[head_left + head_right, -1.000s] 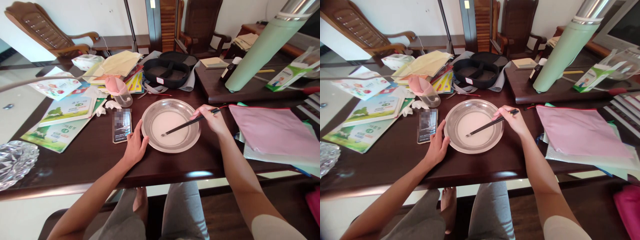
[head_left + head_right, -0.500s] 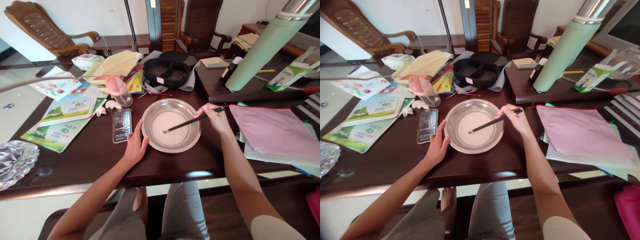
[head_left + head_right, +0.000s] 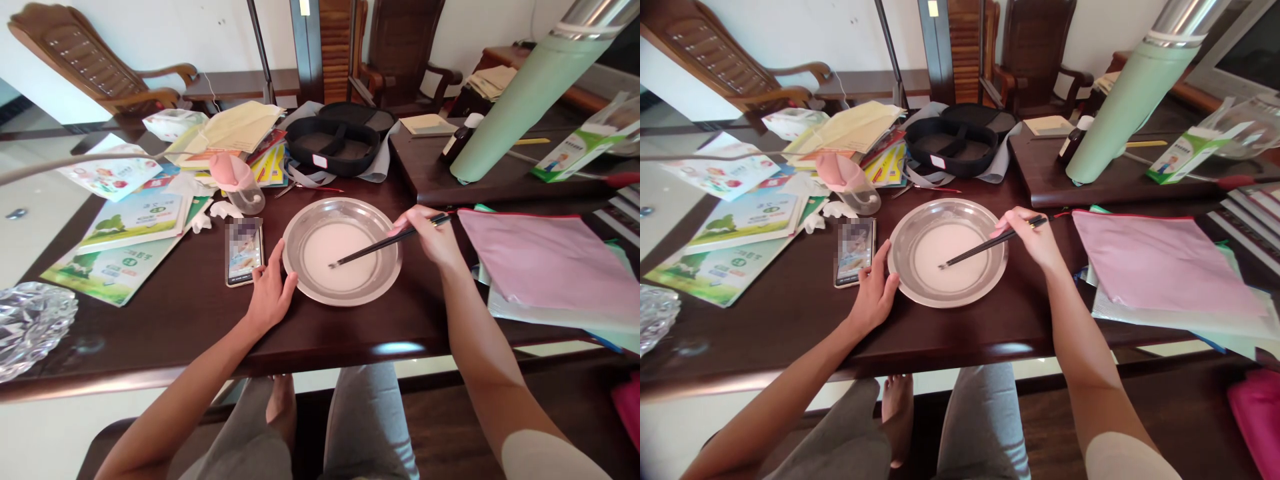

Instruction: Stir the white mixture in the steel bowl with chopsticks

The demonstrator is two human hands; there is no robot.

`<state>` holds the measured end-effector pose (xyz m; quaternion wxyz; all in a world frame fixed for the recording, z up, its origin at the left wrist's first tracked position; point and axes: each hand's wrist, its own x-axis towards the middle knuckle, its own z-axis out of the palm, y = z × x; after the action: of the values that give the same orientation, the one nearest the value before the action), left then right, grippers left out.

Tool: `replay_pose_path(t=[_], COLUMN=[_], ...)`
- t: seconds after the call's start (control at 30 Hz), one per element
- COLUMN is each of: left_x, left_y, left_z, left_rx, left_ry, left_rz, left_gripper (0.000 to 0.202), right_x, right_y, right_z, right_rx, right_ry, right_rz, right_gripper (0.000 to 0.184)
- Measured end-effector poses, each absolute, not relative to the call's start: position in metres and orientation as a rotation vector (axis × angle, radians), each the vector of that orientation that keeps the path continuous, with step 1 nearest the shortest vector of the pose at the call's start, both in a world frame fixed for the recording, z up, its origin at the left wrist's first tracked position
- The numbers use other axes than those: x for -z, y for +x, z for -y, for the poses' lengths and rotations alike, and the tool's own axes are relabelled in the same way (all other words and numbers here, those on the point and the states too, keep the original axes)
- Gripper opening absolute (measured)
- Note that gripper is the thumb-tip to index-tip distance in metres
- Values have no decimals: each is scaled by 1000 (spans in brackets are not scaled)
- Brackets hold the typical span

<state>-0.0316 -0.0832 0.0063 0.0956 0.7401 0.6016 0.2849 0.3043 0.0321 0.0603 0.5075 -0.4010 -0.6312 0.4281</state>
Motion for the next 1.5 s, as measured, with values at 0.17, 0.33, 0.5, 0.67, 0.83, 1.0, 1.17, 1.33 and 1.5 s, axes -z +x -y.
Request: replay_pose_path(t=[0.17,0.33,0.5,0.67,0.83,1.0,1.17,1.33,1.5], left_x=[-6,-7,-7,-7,-9,-9,-7,-8,-9], left_y=[-31,-31,-30,-29,-29,-29,-31,-31,-30], left_z=[83,83,84,84,84,84,84,84,85], left_rx=[-855,-838,-834,-852,-851,-850,-863,-864,-862], left_ry=[2187,2179,2178,2169,2137,2143,2161,2163,2159], left_rz=[-1790,-1802,-1827,-1856,-1860,-1842,-1819,-1788,-1802], left_gripper=[68,69,69,71,74,74,71,70,69], right_x=[-68,-64,-63,-69,-64,-62,-69,-64,-61], right_y=[294,309,307,294,309,309,295,308,310], right_z=[-26,-34,-32,-25,-33,-32,-25,-34,-34], right_rx=[-1030,-884,-962,-999,-887,-983,-1019,-866,-949], right_ry=[-955,-1013,-991,-988,-1026,-984,-966,-1027,-1016], right_rz=[1647,1476,1504,1645,1475,1486,1646,1483,1460], right_gripper=[35,38,38,37,39,40,36,37,40])
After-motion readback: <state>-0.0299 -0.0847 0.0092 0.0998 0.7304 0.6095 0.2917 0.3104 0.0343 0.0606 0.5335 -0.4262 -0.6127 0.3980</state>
